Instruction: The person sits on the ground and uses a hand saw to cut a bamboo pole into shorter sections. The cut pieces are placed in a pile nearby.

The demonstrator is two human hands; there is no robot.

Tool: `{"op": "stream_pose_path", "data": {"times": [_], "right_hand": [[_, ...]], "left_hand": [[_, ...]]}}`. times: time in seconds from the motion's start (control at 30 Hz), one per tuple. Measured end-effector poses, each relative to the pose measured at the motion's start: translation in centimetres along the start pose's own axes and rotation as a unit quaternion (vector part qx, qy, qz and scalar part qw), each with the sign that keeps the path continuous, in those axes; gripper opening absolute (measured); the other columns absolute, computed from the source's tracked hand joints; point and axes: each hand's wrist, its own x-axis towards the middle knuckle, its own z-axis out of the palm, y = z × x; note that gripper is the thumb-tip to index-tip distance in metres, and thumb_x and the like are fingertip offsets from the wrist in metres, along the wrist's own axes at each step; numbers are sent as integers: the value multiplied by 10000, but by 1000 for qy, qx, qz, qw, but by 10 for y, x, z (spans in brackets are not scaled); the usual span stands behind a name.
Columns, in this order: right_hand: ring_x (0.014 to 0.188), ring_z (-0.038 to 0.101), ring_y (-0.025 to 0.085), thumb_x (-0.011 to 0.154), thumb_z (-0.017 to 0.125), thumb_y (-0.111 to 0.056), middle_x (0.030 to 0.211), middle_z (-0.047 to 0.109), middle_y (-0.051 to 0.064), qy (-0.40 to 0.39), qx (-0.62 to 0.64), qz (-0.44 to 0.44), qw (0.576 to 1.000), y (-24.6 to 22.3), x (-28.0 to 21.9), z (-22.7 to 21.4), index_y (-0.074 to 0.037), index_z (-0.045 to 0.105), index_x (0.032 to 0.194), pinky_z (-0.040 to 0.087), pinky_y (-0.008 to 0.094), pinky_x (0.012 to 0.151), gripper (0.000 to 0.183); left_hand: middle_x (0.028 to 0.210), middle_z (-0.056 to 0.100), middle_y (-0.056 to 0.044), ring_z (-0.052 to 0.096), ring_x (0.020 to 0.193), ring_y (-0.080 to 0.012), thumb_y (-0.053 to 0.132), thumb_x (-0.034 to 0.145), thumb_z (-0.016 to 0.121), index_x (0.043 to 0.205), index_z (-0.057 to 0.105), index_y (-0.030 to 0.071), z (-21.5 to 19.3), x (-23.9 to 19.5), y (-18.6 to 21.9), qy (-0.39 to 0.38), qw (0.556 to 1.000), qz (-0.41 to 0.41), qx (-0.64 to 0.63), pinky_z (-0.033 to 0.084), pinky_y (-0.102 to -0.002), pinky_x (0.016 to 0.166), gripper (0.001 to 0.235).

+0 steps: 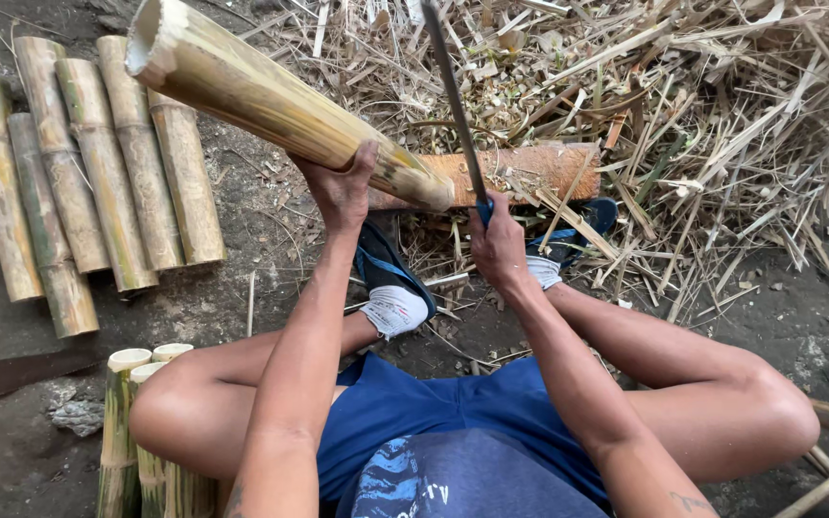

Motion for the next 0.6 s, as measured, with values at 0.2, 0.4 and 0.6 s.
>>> {"op": "stream_pose_path", "data": {"times": [0.2,0.4,0.6], "right_hand": [[606,690,358,1047,612,-173,716,652,195,70,26,-77,994,15,3,21,-43,442,1215,521,459,514,272],[671,668,451,1026,642,-201,732,653,224,-31,-138,-1,990,57,10,42,-38,457,1167,498,516,551,283],[533,641,294,1060,569,-195,663,622,152,-15,20,13,1000,5,-2,5,-43,447,1181,488,459,466,229]], "left_hand": [[1553,320,-221,386,1456,-336,334,837,899,1629,-19,46,2,-3,-5,23,1000,-12,-1,325,-487,1300,1246],[1539,296,-217,379,1441,-322,348,816,904,1623,-39,52,6,-4,4,17,999,13,-29,343,-480,1305,1276],[1465,407,-188,472,1373,-310,316,825,903,1615,107,51,-10,-3,2,-34,999,-19,19,425,-461,1247,1152]]}}
